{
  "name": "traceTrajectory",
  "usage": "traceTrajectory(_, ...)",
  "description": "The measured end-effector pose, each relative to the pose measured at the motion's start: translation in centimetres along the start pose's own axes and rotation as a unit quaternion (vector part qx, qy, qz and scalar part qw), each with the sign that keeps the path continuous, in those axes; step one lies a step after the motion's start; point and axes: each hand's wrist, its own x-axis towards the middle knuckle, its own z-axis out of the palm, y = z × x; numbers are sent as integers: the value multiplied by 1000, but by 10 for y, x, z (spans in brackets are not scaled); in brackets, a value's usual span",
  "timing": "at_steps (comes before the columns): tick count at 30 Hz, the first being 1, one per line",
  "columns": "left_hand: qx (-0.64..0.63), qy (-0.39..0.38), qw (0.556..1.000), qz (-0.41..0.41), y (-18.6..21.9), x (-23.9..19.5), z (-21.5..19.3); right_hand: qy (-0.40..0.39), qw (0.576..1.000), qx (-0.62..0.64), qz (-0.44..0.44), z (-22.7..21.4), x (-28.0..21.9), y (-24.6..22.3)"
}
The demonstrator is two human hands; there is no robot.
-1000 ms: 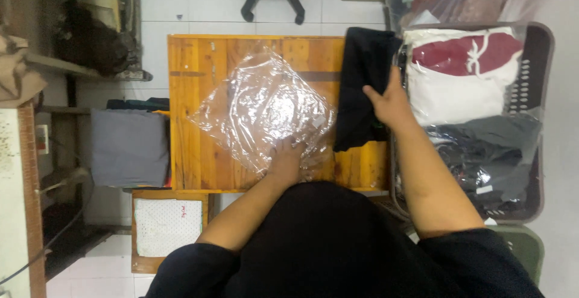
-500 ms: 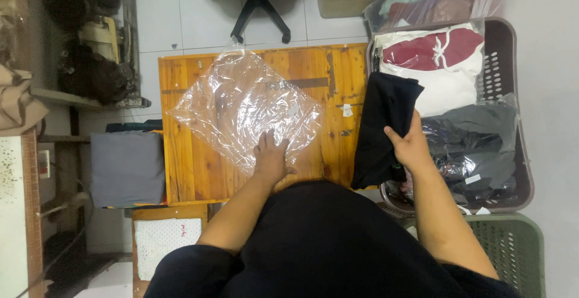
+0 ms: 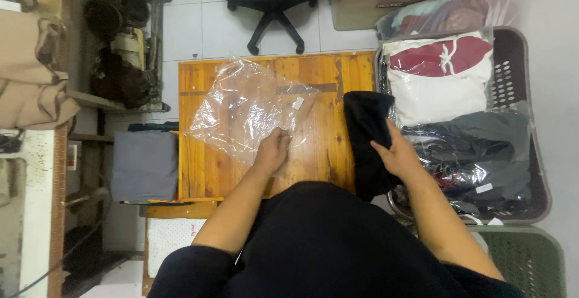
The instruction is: Folding black t-shirts and placing them into clear plastic bags for final packaging.
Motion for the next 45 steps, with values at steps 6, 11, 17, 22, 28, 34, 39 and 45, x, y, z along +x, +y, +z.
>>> traceTrajectory(6,-32,12,999,-24,47,-13,-30,-21,958,-31,-286,27,4,-3)
traceTrajectory(11,-64,16,998,6,63,-16,-33,-74,936,-87,-333,45,7,-31)
traceTrajectory(17,-87,77,992,43,87,-25,-49,-205,907,-284,-235,49,12,-64)
traceTrajectory(22,-67,61,989,121,105,-26,-47,-232,891,-314,-232,60,16,-75)
traceTrajectory(28,81,132,937,312,119,-18,-21,-166,936,-191,-242,113,64,-49)
traceTrajectory(34,135,82,909,386,161,-29,-20,-106,982,5,-154,90,46,-112)
traceTrajectory(39,61,194,851,483,154,-26,-47,-58,982,169,-65,70,30,-158)
traceTrajectory(45,-237,58,969,-37,122,-2,-93,-19,939,318,-126,47,33,-180)
